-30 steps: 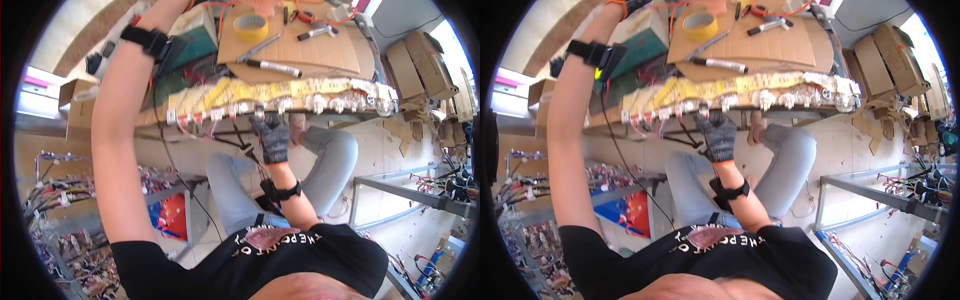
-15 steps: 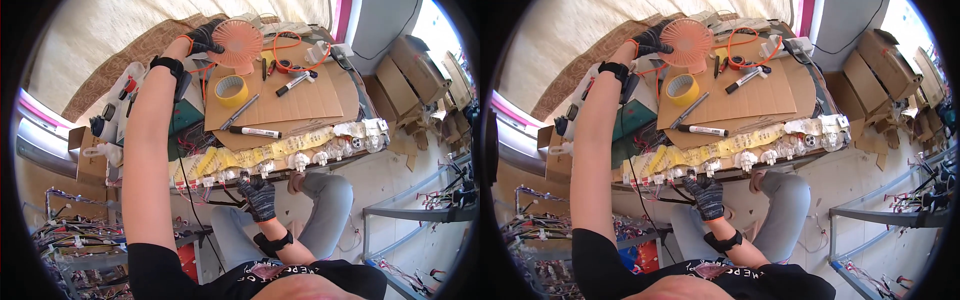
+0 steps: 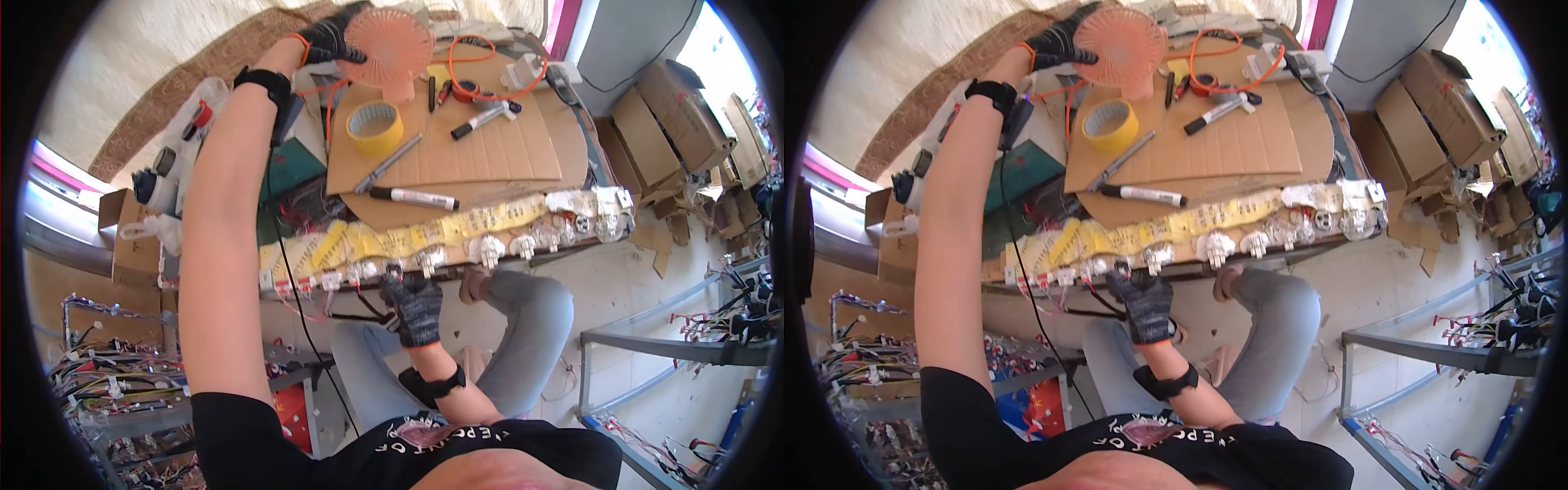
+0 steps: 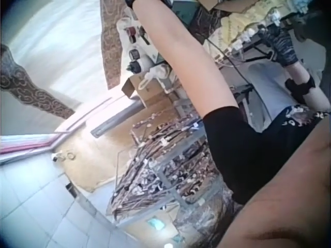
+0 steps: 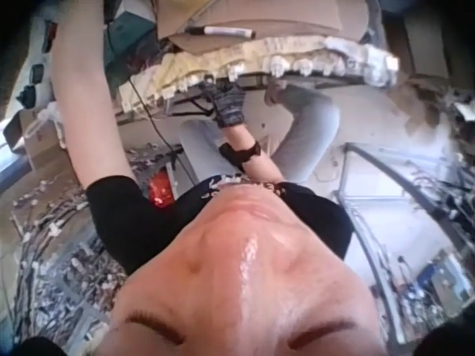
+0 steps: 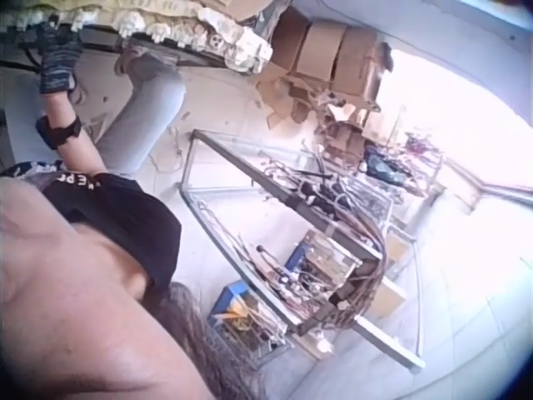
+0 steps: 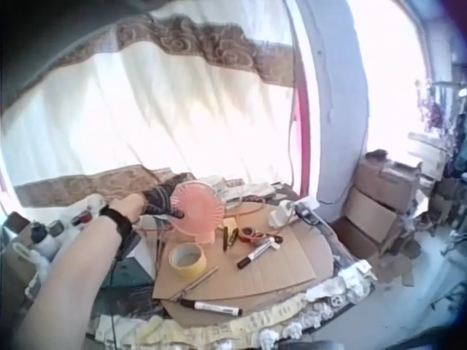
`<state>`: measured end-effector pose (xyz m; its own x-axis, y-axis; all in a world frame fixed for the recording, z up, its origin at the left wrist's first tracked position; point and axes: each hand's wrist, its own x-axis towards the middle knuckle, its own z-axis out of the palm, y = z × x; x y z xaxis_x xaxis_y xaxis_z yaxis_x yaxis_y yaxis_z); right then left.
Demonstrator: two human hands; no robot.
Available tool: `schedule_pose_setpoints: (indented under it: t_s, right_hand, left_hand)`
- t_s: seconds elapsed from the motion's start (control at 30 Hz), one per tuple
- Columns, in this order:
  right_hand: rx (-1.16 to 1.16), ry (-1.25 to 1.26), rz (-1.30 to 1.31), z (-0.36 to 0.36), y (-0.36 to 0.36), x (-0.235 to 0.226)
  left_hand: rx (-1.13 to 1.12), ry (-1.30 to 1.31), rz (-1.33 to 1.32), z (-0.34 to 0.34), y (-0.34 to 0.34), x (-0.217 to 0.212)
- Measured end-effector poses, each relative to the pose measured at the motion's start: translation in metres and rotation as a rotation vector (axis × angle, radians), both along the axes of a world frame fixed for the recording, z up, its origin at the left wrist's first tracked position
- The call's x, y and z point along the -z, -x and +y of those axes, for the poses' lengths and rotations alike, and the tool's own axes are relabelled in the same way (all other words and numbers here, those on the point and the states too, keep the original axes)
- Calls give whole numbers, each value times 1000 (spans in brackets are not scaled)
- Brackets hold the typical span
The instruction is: The recorder is connecting electrical wires to connectors on an assembly board in a factory.
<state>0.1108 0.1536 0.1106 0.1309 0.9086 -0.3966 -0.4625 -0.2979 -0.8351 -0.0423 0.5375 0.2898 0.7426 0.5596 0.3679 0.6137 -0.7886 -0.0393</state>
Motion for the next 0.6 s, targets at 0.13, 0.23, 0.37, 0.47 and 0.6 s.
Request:
schedule_pose_setpoints:
  t_s: [0.13,0.23,0.37,0.47,0.6]
  right_hand:
    - [-196,-315,-215,5,-17,25]
    - [-521,-1581,-1098,39,-109,64]
    - [-872,-548,-1541,-3,-216,2]
    - [-473,-395,-1205,-39,-277,-9]
    - [-508,-394,-1409,-93,-283,-11]
  left_hand:
    - [-62,45,30,-45,35,77]
    - [-55,130,100,-177,54,169]
    - [489,304,-61,-427,-101,108]
    - [342,462,44,-513,-165,239]
    - [431,815,588,-538,-197,293]
